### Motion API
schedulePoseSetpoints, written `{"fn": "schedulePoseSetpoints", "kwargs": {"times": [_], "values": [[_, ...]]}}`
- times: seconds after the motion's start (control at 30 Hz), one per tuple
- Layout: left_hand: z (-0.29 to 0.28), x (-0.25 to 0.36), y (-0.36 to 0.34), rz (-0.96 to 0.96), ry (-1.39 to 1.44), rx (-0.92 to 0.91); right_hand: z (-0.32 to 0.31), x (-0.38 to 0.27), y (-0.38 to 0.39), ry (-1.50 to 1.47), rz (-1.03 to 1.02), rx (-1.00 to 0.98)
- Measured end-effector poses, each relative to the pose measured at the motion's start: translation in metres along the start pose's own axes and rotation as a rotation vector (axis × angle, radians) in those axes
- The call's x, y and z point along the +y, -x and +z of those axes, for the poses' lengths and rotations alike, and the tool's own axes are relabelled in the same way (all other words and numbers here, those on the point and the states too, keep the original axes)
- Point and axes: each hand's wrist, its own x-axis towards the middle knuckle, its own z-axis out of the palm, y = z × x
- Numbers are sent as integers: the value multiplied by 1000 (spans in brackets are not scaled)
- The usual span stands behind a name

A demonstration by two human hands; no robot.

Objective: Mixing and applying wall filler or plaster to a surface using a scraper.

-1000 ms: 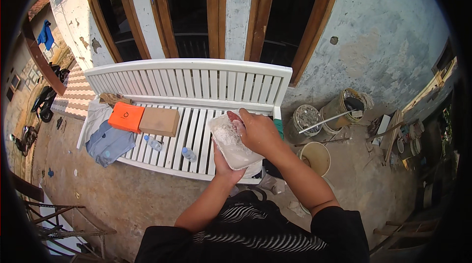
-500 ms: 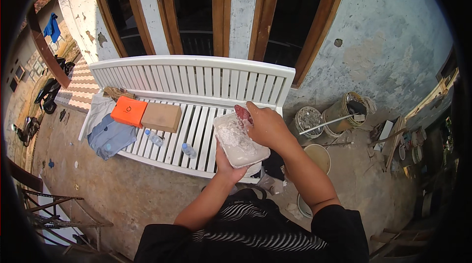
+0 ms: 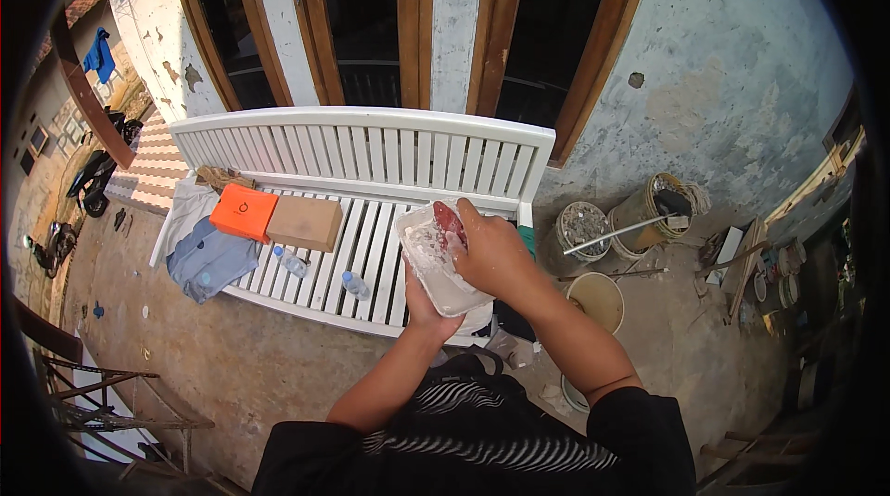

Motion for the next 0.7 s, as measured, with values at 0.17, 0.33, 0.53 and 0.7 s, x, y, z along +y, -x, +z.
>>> {"fn": "schedulePoseSetpoints", "kwargs": {"times": [0.17,0.33,0.53,0.7], "values": [[4,-3,6,-12,-3,19,-1,4,-7,59,19,43],[3,-4,6,0,25,25,-13,10,-8,69,19,77],[9,-1,9,178,-33,70,-30,6,-7,34,57,147],[13,-5,11,145,11,89,-14,13,-9,107,86,111]]}}
